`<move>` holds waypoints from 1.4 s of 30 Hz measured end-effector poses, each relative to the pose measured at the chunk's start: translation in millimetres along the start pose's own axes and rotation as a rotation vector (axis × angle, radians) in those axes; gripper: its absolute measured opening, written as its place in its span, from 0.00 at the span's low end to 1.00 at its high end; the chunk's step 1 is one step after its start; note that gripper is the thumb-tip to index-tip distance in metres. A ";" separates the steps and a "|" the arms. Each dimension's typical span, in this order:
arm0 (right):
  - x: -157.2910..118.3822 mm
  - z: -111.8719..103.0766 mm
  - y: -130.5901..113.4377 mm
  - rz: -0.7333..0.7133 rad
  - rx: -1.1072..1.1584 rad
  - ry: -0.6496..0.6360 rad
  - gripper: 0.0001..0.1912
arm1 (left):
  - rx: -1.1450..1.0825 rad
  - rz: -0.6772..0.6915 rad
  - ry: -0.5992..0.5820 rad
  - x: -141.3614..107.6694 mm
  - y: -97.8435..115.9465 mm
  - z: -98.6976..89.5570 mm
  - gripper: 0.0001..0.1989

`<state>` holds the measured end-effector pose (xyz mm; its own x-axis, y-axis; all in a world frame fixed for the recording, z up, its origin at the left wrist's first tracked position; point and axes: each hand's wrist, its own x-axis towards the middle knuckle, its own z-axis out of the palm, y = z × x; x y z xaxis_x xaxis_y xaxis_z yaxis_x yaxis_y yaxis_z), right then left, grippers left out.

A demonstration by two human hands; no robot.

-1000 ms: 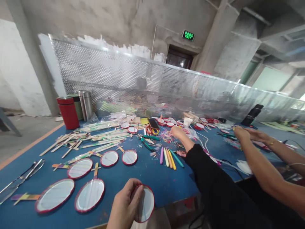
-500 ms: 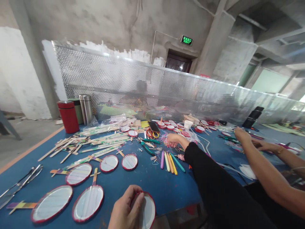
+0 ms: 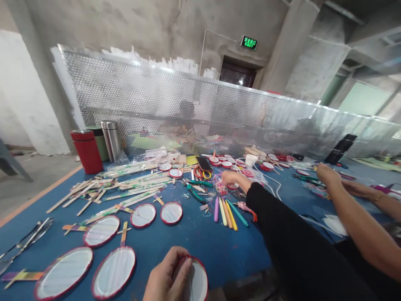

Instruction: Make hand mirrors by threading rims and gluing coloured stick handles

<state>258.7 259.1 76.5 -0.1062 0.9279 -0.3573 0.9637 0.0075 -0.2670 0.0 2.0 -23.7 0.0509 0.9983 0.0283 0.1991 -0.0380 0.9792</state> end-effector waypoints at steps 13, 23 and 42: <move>-38.4 11.6 17.3 -0.061 -0.282 0.057 0.15 | 0.047 -0.005 0.015 -3.3 9.5 -2.1 0.18; -36.8 38.1 5.8 -0.184 -0.312 0.066 0.14 | 0.051 0.007 0.056 -4.7 8.9 -0.1 0.19; -43.3 51.1 -11.2 -0.035 -0.237 0.164 0.15 | 0.037 0.005 0.063 -5.9 7.9 1.6 0.17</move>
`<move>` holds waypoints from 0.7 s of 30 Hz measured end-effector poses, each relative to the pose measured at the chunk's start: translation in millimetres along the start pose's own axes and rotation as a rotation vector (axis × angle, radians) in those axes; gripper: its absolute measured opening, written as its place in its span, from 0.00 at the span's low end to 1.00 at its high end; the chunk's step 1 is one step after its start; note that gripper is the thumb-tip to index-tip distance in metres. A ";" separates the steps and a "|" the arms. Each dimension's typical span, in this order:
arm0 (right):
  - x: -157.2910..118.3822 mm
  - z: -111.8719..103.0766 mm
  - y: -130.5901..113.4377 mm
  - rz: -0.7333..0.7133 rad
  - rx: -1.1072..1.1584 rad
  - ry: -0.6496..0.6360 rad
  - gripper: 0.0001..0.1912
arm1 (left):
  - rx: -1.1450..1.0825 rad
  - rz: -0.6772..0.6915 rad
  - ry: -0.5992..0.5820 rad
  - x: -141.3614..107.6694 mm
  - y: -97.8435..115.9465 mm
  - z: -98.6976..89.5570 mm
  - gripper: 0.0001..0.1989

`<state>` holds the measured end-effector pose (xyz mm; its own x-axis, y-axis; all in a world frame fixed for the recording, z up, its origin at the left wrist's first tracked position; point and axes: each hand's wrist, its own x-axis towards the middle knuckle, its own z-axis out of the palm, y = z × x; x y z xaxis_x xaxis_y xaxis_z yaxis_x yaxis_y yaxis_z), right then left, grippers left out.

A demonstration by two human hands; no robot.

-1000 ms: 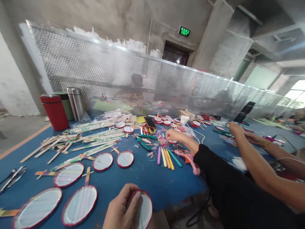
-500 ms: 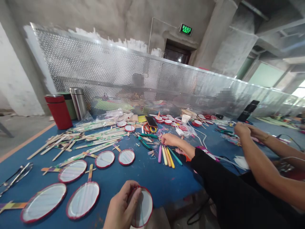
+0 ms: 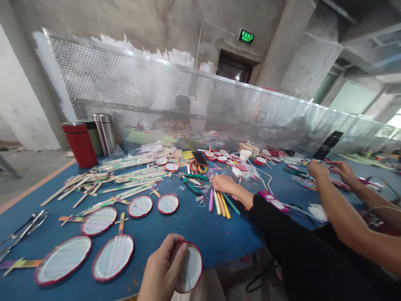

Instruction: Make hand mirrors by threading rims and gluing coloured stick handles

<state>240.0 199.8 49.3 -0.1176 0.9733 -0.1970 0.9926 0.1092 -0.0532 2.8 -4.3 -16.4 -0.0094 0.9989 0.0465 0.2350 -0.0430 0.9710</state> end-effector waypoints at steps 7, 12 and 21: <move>-18.5 -27.5 22.9 -0.067 0.286 -0.023 0.12 | 0.040 0.001 -0.071 1.8 1.4 -3.8 0.15; -55.3 -35.3 9.9 -0.193 0.570 -0.030 0.09 | 0.024 0.026 -0.018 1.6 4.6 -4.3 0.15; -132.6 25.4 -76.5 -0.498 1.124 -0.327 0.13 | -0.215 -0.020 -0.116 -1.1 12.3 -15.9 0.18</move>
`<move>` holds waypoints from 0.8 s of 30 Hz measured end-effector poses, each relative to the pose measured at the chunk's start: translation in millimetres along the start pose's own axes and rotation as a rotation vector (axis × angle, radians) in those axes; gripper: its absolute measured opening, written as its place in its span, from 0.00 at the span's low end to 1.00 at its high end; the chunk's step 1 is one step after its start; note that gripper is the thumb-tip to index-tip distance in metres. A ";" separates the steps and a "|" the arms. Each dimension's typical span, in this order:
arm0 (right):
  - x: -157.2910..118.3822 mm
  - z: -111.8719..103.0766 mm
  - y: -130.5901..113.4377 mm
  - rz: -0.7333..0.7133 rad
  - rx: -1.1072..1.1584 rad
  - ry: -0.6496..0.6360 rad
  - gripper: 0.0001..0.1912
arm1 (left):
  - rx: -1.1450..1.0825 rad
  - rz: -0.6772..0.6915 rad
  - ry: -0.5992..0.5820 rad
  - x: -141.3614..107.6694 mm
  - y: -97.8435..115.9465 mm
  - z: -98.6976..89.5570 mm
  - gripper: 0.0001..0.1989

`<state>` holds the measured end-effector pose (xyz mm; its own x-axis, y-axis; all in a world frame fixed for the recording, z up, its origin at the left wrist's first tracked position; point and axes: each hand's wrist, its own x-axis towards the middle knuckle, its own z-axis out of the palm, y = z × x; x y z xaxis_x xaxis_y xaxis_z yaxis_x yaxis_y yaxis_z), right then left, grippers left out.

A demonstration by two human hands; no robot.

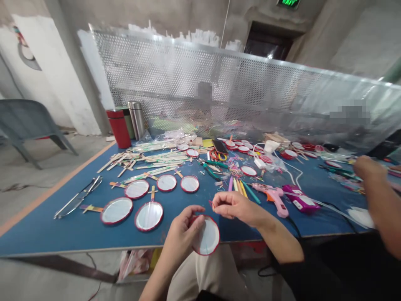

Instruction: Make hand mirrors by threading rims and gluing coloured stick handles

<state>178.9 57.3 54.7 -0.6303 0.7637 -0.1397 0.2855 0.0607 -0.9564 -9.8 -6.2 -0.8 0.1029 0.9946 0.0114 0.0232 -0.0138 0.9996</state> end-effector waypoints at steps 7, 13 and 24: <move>4.0 18.6 17.0 0.016 0.167 -0.104 0.12 | -0.168 -0.036 -0.119 -0.4 -4.2 -7.2 0.19; 5.3 23.6 23.7 0.021 0.228 -0.091 0.10 | -0.197 -0.056 -0.003 1.5 -6.7 -5.6 0.13; 8.5 51.3 28.4 -0.130 0.742 0.247 0.07 | -0.197 -0.054 0.072 1.1 -5.8 -0.8 0.10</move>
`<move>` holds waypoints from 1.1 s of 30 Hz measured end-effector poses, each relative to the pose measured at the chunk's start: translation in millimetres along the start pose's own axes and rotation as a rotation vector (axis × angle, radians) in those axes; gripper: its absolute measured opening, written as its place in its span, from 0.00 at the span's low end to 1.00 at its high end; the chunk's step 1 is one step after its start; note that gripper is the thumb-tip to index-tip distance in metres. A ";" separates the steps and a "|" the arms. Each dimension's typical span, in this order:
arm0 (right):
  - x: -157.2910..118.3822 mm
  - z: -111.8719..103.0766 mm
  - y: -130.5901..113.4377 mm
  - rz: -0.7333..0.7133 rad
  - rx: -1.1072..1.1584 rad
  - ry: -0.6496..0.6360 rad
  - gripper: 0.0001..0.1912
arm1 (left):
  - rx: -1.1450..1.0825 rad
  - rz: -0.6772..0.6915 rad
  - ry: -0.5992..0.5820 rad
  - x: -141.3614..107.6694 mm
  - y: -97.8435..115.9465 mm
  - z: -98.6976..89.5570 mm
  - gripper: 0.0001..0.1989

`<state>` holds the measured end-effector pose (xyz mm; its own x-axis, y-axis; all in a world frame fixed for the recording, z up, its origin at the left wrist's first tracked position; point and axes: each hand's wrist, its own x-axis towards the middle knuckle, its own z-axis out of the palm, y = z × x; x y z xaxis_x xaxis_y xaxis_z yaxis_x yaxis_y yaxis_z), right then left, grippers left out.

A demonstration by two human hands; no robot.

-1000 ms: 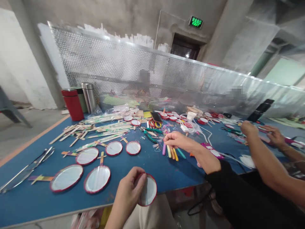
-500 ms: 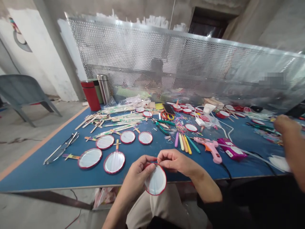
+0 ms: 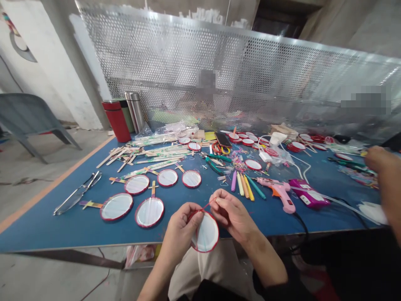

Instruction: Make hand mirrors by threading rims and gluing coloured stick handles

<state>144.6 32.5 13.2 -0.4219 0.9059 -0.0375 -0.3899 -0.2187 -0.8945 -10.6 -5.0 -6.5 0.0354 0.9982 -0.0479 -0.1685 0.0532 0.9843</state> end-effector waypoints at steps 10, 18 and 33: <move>-62.3 14.8 10.4 -0.294 -0.867 0.106 0.10 | 0.113 0.047 0.185 -0.6 0.0 6.5 0.09; -74.3 12.0 42.5 -0.206 -0.836 0.198 0.11 | 0.206 0.097 0.244 -1.5 -0.1 9.0 0.09; -56.6 31.9 5.0 0.001 -0.196 0.206 0.14 | 0.510 0.150 0.068 -2.5 3.0 10.6 0.06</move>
<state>140.3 -31.4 25.0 -0.2393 0.9647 -0.1101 -0.2157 -0.1634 -0.9627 -0.7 -7.7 -1.6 -0.0189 0.9943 0.1052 0.3337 -0.0929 0.9381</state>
